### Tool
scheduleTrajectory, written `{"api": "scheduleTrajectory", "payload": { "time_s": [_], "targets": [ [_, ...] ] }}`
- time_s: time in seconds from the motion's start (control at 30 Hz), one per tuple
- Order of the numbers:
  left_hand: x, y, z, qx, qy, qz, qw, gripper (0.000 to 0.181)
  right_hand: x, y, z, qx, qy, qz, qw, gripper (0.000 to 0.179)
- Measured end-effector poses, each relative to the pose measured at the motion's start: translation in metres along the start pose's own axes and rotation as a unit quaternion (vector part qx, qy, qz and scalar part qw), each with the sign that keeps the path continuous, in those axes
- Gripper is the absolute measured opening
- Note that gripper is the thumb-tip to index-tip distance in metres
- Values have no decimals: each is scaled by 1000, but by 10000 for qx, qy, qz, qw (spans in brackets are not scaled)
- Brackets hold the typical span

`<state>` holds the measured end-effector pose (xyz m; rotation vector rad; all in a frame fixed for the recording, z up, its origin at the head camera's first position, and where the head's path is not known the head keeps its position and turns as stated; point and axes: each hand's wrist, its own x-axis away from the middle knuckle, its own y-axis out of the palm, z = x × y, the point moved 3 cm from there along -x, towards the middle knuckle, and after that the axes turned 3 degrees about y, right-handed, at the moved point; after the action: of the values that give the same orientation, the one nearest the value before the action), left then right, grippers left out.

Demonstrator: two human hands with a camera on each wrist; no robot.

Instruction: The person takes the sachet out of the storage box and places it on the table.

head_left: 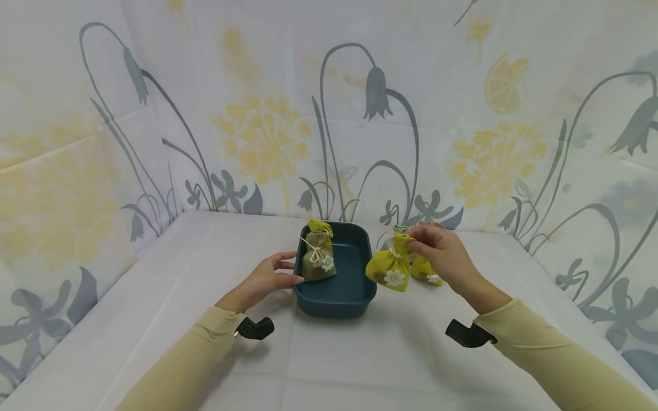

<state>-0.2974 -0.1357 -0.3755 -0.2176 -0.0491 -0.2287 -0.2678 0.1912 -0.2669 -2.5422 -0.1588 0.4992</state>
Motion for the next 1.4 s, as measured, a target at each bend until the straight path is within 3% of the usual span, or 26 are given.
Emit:
{"api": "scheduleTrajectory", "payload": {
  "time_s": [0.53,1.2,1.4],
  "targets": [
    [-3,0,-5,49,-13,38,10000,70,-15,-11,51,228,284,404,9985,15],
    [-2,1,-2,111,-8,53,9999,70,-46,3,87,511,24,123,9986,12],
    [-2,1,-2,70,-48,48,10000,70,-47,8,92,669,241,20,9975,13]
  ]
}}
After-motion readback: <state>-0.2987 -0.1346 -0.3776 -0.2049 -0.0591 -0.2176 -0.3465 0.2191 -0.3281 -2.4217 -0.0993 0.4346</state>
